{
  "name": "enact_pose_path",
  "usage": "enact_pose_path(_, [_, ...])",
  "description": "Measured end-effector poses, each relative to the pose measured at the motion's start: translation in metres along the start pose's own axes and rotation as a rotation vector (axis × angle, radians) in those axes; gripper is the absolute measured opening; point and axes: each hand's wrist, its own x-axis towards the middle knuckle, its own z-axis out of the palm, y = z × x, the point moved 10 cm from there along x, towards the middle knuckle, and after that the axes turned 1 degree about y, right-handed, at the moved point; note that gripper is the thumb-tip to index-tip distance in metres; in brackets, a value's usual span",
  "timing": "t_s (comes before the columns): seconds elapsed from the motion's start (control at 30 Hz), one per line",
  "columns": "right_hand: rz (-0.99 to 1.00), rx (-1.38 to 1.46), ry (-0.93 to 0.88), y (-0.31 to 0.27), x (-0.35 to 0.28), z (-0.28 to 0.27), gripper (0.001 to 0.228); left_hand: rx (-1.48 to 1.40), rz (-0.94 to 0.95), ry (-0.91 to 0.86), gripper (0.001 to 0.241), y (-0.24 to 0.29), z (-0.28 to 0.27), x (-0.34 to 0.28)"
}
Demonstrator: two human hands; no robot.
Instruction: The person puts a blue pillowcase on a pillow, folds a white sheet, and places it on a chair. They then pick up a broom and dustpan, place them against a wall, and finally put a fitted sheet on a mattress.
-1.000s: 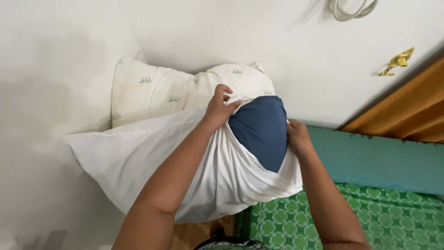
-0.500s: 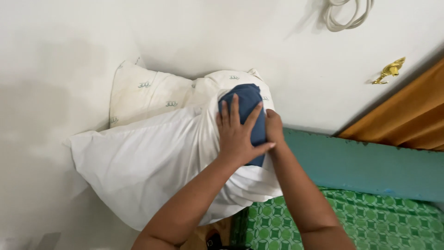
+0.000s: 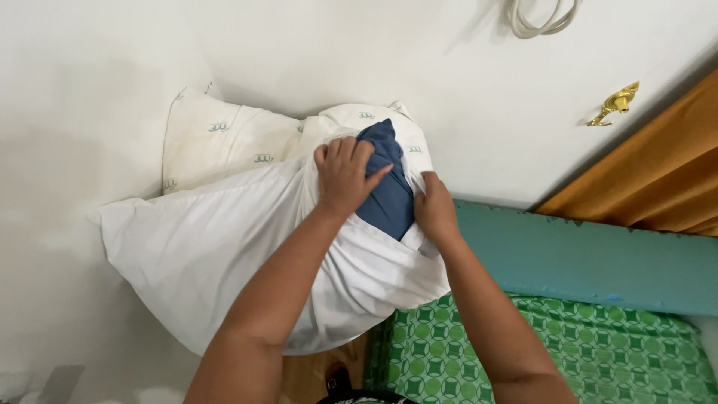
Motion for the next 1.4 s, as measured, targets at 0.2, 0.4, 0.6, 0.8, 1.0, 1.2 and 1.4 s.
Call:
enact_pose_path(0.2, [0.086,-0.243,-0.184,0.040,-0.024,-0.027,0.036,0.047,-0.022,0.024,0.045,-0.048,0.004,0.017])
enact_pose_path(0.4, [0.558,-0.008,-0.594,0.033,-0.067,-0.035,0.054,0.032,-0.056,0.031,0.054,-0.095,0.005,0.014])
enact_pose_path(0.6, [0.291,0.371,-0.556,0.040,-0.056,0.000,0.047,0.024,-0.195,-0.024,0.056,-0.117,0.010,0.014])
enact_pose_path(0.8, [0.416,0.567,-0.243,0.055,-0.026,0.016,0.039,0.120,-0.090,0.053,0.042,-0.033,-0.043,0.031])
enact_pose_path(1.0, [0.453,0.780,-0.076,0.057,0.016,0.031,0.032,-0.362,0.163,-0.200,0.035,0.072,-0.031,-0.014])
enact_pose_path(1.2, [0.437,1.155,0.006,0.033,0.013,0.027,0.036,-0.185,0.189,-0.277,0.047,0.107,-0.054,-0.005])
enact_pose_path(1.4, [0.313,1.029,-0.023,0.025,-0.008,0.006,0.025,-0.266,0.288,-0.287,0.040,0.072,-0.029,-0.006])
